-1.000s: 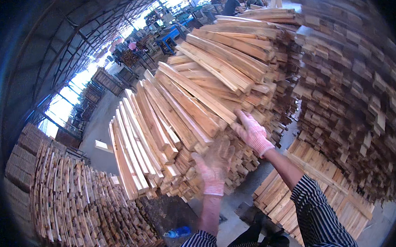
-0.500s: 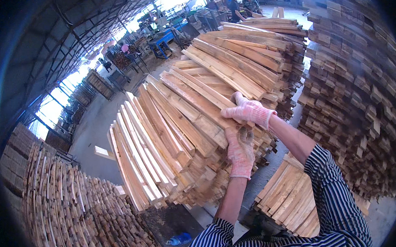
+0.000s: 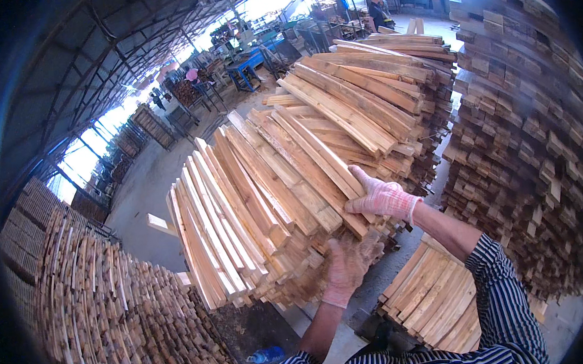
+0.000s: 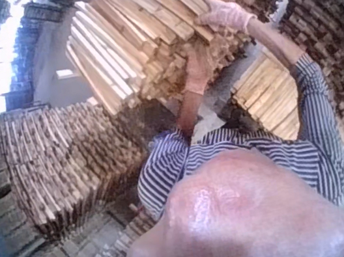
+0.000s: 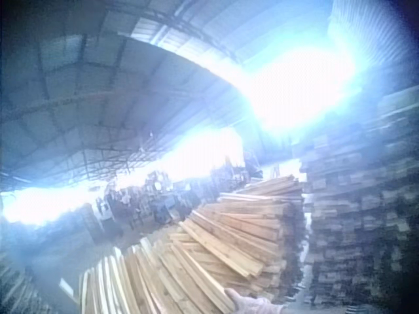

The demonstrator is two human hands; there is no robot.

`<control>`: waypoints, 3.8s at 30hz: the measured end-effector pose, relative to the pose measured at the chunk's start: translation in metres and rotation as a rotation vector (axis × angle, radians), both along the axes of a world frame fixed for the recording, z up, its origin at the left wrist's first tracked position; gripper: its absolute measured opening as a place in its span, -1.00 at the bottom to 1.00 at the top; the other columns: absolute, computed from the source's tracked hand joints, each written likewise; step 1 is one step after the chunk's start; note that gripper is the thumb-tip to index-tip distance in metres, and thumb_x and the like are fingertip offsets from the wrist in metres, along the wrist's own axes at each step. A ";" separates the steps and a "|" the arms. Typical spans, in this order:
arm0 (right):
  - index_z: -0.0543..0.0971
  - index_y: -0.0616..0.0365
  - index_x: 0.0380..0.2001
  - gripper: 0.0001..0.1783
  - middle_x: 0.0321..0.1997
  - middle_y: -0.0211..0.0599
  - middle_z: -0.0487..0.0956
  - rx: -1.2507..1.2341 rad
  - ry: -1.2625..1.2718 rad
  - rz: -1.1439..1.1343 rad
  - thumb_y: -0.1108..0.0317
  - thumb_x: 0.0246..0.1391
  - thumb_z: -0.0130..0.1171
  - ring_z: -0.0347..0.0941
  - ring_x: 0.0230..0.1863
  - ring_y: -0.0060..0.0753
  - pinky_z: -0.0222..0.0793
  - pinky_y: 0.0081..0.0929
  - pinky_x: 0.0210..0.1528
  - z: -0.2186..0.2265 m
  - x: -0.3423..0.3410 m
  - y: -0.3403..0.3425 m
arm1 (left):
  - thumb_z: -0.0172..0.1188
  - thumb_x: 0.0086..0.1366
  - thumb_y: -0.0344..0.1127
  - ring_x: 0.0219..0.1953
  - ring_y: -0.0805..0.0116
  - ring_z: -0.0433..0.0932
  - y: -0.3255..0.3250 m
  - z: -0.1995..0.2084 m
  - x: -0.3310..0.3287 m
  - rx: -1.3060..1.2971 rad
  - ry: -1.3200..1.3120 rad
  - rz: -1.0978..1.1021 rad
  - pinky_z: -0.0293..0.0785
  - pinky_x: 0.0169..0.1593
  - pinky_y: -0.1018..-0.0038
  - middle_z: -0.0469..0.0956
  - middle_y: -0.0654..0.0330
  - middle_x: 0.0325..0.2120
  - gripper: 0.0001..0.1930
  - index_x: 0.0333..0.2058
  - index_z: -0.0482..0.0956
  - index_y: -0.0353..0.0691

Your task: The person repeatedly picks up bundles of wooden planks from a large pile and stacks them onto a growing, organized stack. The person wears pink gloves and handles the wood by hand, aligning the planks as they are placed.

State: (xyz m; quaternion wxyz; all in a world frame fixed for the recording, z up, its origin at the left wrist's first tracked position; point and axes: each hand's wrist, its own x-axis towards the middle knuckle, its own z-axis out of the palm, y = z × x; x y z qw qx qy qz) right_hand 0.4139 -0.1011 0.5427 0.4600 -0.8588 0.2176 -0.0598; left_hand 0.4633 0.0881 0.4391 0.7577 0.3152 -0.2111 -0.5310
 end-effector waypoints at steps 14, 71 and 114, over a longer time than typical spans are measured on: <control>0.00 -0.11 0.55 0.20 -0.10 0.09 0.67 -0.125 0.209 -0.015 0.02 -0.15 0.35 0.61 -0.37 -0.29 0.58 -0.40 -0.29 0.065 -0.060 0.015 | -0.07 0.49 0.24 0.37 0.12 0.28 -0.015 0.048 -0.023 0.114 0.114 -0.097 0.27 0.38 0.05 0.27 0.10 0.35 -0.26 0.44 0.10 -0.09; 0.33 0.21 0.38 0.10 0.27 0.05 0.52 0.509 -0.049 -1.644 -0.44 0.03 0.23 0.42 0.32 -0.09 0.30 -0.27 0.35 -0.470 -0.672 0.227 | 0.10 0.42 0.16 0.06 0.16 0.48 -0.061 -0.285 -0.361 0.608 -0.277 -0.823 0.46 0.18 0.10 0.48 0.13 0.06 -0.40 0.26 0.35 -0.10; 0.35 0.06 0.23 -0.32 -0.11 0.11 0.47 -0.077 0.340 -1.558 -0.07 0.15 0.18 0.48 -0.08 0.14 0.39 0.09 -0.08 -0.486 -0.706 0.165 | 0.22 0.27 0.32 0.10 0.11 0.53 -0.064 -0.381 -0.527 0.819 -0.170 -0.786 0.48 0.23 0.01 0.55 0.14 0.07 -0.29 0.15 0.47 -0.14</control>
